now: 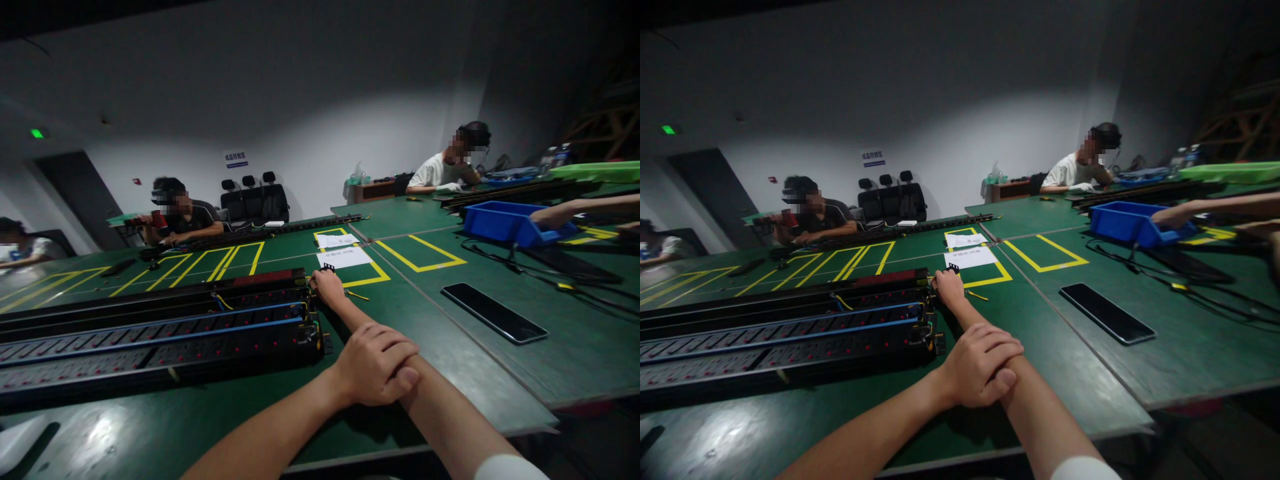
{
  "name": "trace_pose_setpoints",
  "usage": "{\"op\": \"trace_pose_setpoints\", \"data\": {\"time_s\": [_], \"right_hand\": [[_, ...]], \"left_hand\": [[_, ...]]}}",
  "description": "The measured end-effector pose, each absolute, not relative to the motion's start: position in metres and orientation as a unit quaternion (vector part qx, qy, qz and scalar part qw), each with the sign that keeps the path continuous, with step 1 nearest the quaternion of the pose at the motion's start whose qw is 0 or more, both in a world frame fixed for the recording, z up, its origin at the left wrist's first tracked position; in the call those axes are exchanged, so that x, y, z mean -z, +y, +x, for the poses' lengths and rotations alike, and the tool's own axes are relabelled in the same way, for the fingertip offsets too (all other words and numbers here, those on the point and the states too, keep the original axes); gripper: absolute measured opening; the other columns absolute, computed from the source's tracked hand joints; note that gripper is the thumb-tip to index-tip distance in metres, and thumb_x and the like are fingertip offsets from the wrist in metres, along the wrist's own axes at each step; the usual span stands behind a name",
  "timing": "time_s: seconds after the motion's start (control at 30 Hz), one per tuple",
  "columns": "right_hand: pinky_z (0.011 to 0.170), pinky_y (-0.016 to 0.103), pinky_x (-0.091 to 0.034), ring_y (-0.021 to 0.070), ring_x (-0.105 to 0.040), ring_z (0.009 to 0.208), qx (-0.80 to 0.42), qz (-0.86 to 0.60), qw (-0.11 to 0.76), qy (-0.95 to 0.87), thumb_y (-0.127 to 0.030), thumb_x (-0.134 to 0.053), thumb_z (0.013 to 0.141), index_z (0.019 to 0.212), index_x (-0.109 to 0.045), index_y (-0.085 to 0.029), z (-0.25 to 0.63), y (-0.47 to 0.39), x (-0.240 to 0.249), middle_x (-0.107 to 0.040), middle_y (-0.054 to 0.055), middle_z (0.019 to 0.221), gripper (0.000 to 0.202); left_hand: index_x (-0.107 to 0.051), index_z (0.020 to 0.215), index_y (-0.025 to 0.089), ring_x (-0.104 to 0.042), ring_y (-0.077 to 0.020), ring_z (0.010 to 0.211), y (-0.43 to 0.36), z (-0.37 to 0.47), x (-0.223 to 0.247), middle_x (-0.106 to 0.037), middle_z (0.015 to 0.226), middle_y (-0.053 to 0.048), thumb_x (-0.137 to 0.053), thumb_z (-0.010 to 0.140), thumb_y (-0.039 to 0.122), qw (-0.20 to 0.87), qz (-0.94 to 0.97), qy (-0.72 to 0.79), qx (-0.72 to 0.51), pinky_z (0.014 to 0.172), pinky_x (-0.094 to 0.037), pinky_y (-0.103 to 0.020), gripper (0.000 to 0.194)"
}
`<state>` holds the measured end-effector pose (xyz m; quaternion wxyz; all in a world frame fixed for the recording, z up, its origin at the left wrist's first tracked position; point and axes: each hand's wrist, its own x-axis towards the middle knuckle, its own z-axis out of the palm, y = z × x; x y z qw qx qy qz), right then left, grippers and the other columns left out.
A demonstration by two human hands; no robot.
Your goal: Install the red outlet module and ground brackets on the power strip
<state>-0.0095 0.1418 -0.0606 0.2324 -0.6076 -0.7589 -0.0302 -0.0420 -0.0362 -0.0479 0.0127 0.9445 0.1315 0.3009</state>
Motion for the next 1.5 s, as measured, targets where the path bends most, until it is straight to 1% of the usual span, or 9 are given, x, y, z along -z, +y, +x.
{"op": "trace_pose_setpoints", "data": {"time_s": [0.17, 0.4, 0.67, 0.83, 1.17, 1.5], "right_hand": [[0.084, 0.027, -0.045, 0.0228, -0.065, 0.107, 0.025, -0.608, 0.221, -0.762, -0.036, -0.041, 0.107, 0.104, -0.071, -0.019, -0.01, 0.143, 0.06, -0.074, 0.012, 0.107, 0.034], [0.077, 0.028, -0.047, 0.0225, -0.07, 0.096, 0.012, -0.619, 0.201, -0.759, -0.042, -0.04, 0.107, 0.112, -0.067, -0.021, -0.01, 0.139, 0.058, -0.074, 0.012, 0.106, 0.034], [0.079, 0.029, -0.047, 0.0236, -0.071, 0.101, -0.005, -0.63, 0.179, -0.756, -0.043, -0.039, 0.108, 0.117, -0.064, -0.022, -0.012, 0.136, 0.052, -0.073, 0.014, 0.111, 0.034], [0.077, 0.029, -0.048, 0.024, -0.072, 0.099, -0.014, -0.633, 0.17, -0.755, -0.041, -0.04, 0.108, 0.118, -0.062, -0.022, -0.012, 0.136, 0.05, -0.074, 0.014, 0.109, 0.031], [0.078, 0.031, -0.047, 0.0242, -0.072, 0.099, -0.016, -0.637, 0.181, -0.749, -0.039, -0.037, 0.108, 0.121, -0.057, -0.025, -0.012, 0.131, 0.048, -0.075, 0.013, 0.109, 0.027], [0.075, 0.03, -0.045, 0.0229, -0.072, 0.095, -0.023, -0.647, 0.199, -0.736, -0.041, -0.038, 0.108, 0.117, -0.059, -0.027, -0.009, 0.134, 0.05, -0.076, 0.009, 0.106, 0.027]], "left_hand": [[-0.065, 0.121, 0.013, -0.063, -0.0244, 0.113, -0.037, -0.042, 0.047, -0.072, 0.12, -0.012, -0.026, 0.103, 0.047, 0.02, 0.938, 0.121, -0.323, 0.099, -0.048, -0.042, 0.055], [-0.064, 0.121, 0.013, -0.063, -0.0243, 0.114, -0.037, -0.042, 0.046, -0.072, 0.12, -0.013, -0.026, 0.104, 0.047, 0.013, 0.943, 0.124, -0.31, 0.099, -0.048, -0.043, 0.054], [-0.065, 0.12, 0.013, -0.063, -0.024, 0.113, -0.037, -0.042, 0.046, -0.072, 0.12, -0.011, -0.027, 0.103, 0.047, 0.014, 0.939, 0.122, -0.321, 0.099, -0.048, -0.042, 0.053], [-0.065, 0.12, 0.013, -0.064, -0.0246, 0.112, -0.037, -0.042, 0.047, -0.073, 0.119, -0.011, -0.026, 0.104, 0.048, 0.017, 0.937, 0.121, -0.328, 0.099, -0.048, -0.042, 0.055], [-0.064, 0.121, 0.013, -0.063, -0.0242, 0.114, -0.036, -0.043, 0.046, -0.071, 0.121, -0.012, -0.029, 0.103, 0.047, 0.014, 0.941, 0.129, -0.314, 0.101, -0.047, -0.043, 0.053], [-0.064, 0.122, 0.013, -0.063, -0.0241, 0.116, -0.037, -0.043, 0.045, -0.071, 0.122, -0.013, -0.03, 0.102, 0.045, 0.009, 0.944, 0.134, -0.301, 0.102, -0.048, -0.043, 0.05]]}}
